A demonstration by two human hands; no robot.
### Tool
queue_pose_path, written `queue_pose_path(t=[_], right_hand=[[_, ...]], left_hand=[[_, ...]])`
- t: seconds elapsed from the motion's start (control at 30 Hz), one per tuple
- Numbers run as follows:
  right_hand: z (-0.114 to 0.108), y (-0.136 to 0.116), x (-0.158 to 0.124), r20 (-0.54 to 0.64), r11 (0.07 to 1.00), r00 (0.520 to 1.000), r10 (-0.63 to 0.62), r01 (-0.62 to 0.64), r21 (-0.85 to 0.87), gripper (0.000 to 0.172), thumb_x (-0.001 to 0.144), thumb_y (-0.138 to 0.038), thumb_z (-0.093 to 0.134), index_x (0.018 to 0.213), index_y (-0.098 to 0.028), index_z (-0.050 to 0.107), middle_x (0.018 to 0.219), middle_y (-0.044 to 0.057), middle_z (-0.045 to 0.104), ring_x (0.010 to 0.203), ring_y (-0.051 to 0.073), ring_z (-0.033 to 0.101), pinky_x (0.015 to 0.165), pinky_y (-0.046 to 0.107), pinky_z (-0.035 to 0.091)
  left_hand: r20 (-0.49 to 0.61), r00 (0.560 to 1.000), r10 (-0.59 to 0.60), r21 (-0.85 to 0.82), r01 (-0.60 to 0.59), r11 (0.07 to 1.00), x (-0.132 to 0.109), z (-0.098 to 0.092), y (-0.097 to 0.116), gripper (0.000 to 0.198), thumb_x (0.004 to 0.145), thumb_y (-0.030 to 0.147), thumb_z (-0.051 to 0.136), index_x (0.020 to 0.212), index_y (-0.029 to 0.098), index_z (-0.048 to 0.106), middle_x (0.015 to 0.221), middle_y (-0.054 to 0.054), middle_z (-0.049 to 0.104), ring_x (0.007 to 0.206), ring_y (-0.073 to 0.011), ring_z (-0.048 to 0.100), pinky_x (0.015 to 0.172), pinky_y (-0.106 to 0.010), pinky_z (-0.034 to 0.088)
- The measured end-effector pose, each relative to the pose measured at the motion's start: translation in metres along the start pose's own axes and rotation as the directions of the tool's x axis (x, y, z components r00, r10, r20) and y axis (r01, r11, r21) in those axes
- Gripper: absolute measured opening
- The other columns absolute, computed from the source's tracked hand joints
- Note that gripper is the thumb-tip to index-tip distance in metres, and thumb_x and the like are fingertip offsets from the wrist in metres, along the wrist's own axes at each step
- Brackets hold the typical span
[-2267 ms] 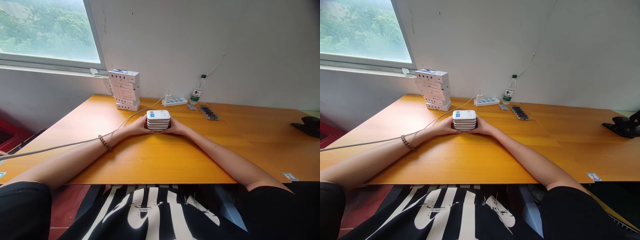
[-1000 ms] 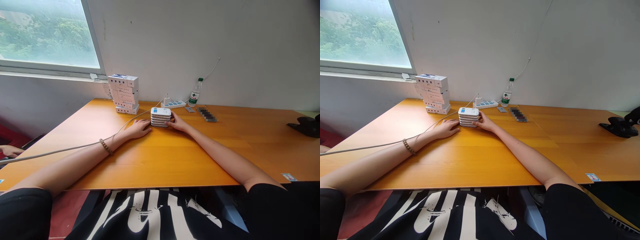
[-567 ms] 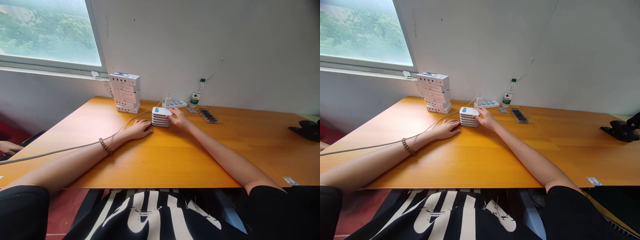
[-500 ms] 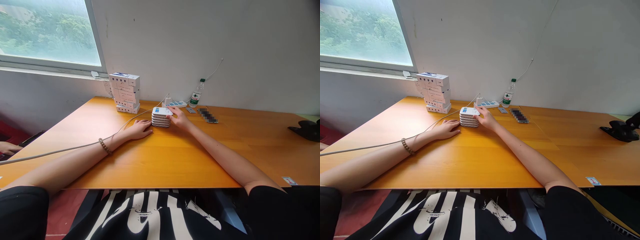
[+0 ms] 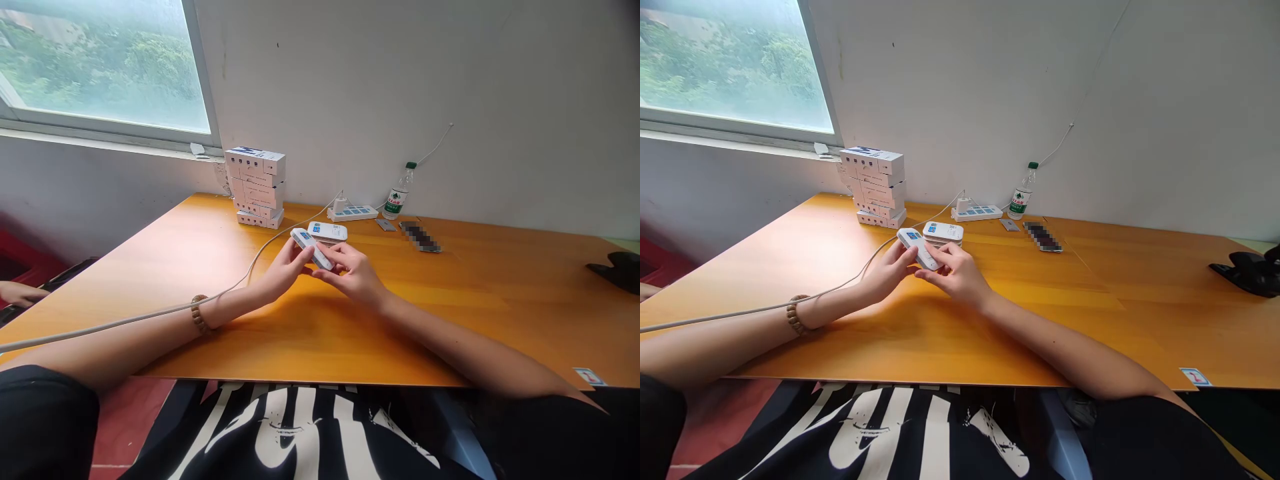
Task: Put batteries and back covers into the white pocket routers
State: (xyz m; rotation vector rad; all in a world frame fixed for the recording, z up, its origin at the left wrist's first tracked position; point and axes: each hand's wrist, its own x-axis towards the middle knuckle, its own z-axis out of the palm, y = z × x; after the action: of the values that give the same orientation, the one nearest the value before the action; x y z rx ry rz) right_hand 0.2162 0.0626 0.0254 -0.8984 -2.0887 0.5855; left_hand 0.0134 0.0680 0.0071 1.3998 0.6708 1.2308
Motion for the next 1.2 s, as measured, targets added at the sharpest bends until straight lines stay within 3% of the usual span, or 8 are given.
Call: queue_pose_path(t=[0.13, 0.3, 0.53, 0.63, 0.83, 1.0, 1.13, 1.2], right_hand=[[-0.021, -0.009, 0.001, 0.287, 0.993, 0.957, -0.053, 0.082, -0.09, 0.056, 0.096, -0.048, 0.07, 0.149, -0.03, 0.064, 0.1, 0.007, 0.068, 0.08, 0.02, 0.066, 0.069, 0.034, 0.062], [-0.033, -0.014, -0.011, 0.372, 0.99, 0.926, -0.059, 0.102, -0.097, 0.066, 0.094, -0.038, 0.073, 0.157, -0.03, 0.054, 0.156, 0.013, 0.054, 0.134, 0.034, 0.062, 0.095, 0.045, 0.065], [-0.008, -0.002, -0.034, 0.354, 0.993, 0.935, 0.003, -0.043, 0.106, 0.095, 0.092, -0.028, 0.074, 0.171, -0.034, 0.021, 0.177, 0.005, 0.023, 0.161, 0.035, 0.031, 0.116, 0.048, 0.055], [-0.006, -0.004, -0.035, 0.369, 0.984, 0.929, -0.005, -0.062, 0.168, 0.097, 0.091, -0.023, 0.07, 0.171, -0.034, 0.018, 0.178, 0.002, 0.02, 0.159, 0.033, 0.034, 0.119, 0.046, 0.052], [-0.007, -0.017, -0.037, 0.382, 0.978, 0.924, 0.025, -0.101, 0.181, 0.102, 0.087, -0.014, 0.064, 0.172, -0.034, 0.011, 0.177, 0.007, 0.024, 0.134, 0.03, 0.066, 0.111, 0.042, 0.058], [-0.006, -0.019, -0.039, 0.362, 0.99, 0.932, 0.019, -0.069, 0.125, 0.106, 0.084, -0.012, 0.064, 0.173, -0.032, 0.011, 0.177, 0.006, 0.023, 0.144, 0.034, 0.058, 0.113, 0.043, 0.057], [-0.006, -0.018, -0.041, 0.34, 0.997, 0.94, -0.004, -0.024, 0.077, 0.107, 0.081, -0.009, 0.064, 0.173, -0.03, 0.013, 0.177, 0.003, 0.023, 0.158, 0.035, 0.037, 0.125, 0.047, 0.043], [-0.005, -0.018, -0.042, 0.336, 0.998, 0.942, -0.008, -0.015, 0.064, 0.108, 0.081, -0.008, 0.064, 0.173, -0.03, 0.012, 0.177, 0.005, 0.024, 0.158, 0.034, 0.038, 0.128, 0.048, 0.039]], left_hand=[[0.064, 0.96, -0.272, -0.206, 0.28, 0.938, -0.008, 0.0, 0.005, 0.048, 0.093, 0.062, 0.072, 0.11, 0.018, 0.06, 0.101, -0.01, 0.075, 0.088, -0.0195, 0.076, 0.072, -0.029, 0.061], [0.151, 0.87, -0.469, -0.223, 0.492, 0.842, -0.027, 0.0, 0.002, 0.053, 0.09, 0.052, 0.081, 0.123, 0.019, 0.057, 0.095, -0.008, 0.076, 0.082, -0.02, 0.079, 0.082, -0.037, 0.066], [0.191, 0.845, -0.499, -0.11, 0.523, 0.845, -0.037, 0.004, -0.002, 0.058, 0.088, 0.054, 0.083, 0.126, 0.021, 0.052, 0.09, -0.007, 0.08, 0.081, -0.0209, 0.081, 0.083, -0.038, 0.068], [0.152, 0.847, -0.51, -0.086, 0.525, 0.847, -0.036, 0.006, 0.001, 0.057, 0.088, 0.054, 0.083, 0.123, 0.021, 0.051, 0.087, -0.007, 0.08, 0.08, -0.0213, 0.081, 0.083, -0.039, 0.068], [0.138, 0.85, -0.508, -0.034, 0.516, 0.856, -0.034, 0.01, 0.007, 0.057, 0.087, 0.053, 0.084, 0.117, 0.022, 0.046, 0.086, -0.006, 0.079, 0.081, -0.0227, 0.082, 0.084, -0.041, 0.068], [0.144, 0.858, -0.494, 0.01, 0.498, 0.867, -0.033, 0.01, 0.007, 0.06, 0.085, 0.056, 0.085, 0.115, 0.023, 0.045, 0.084, -0.005, 0.08, 0.083, -0.0244, 0.083, 0.085, -0.043, 0.068], [0.135, 0.859, -0.494, 0.029, 0.495, 0.869, -0.033, 0.01, 0.006, 0.062, 0.084, 0.058, 0.085, 0.115, 0.022, 0.045, 0.085, -0.007, 0.08, 0.083, -0.0245, 0.083, 0.081, -0.041, 0.068], [0.136, 0.86, -0.491, 0.031, 0.492, 0.87, -0.032, 0.011, 0.006, 0.062, 0.084, 0.058, 0.085, 0.115, 0.022, 0.045, 0.085, -0.007, 0.08, 0.082, -0.0243, 0.083, 0.079, -0.039, 0.068]])
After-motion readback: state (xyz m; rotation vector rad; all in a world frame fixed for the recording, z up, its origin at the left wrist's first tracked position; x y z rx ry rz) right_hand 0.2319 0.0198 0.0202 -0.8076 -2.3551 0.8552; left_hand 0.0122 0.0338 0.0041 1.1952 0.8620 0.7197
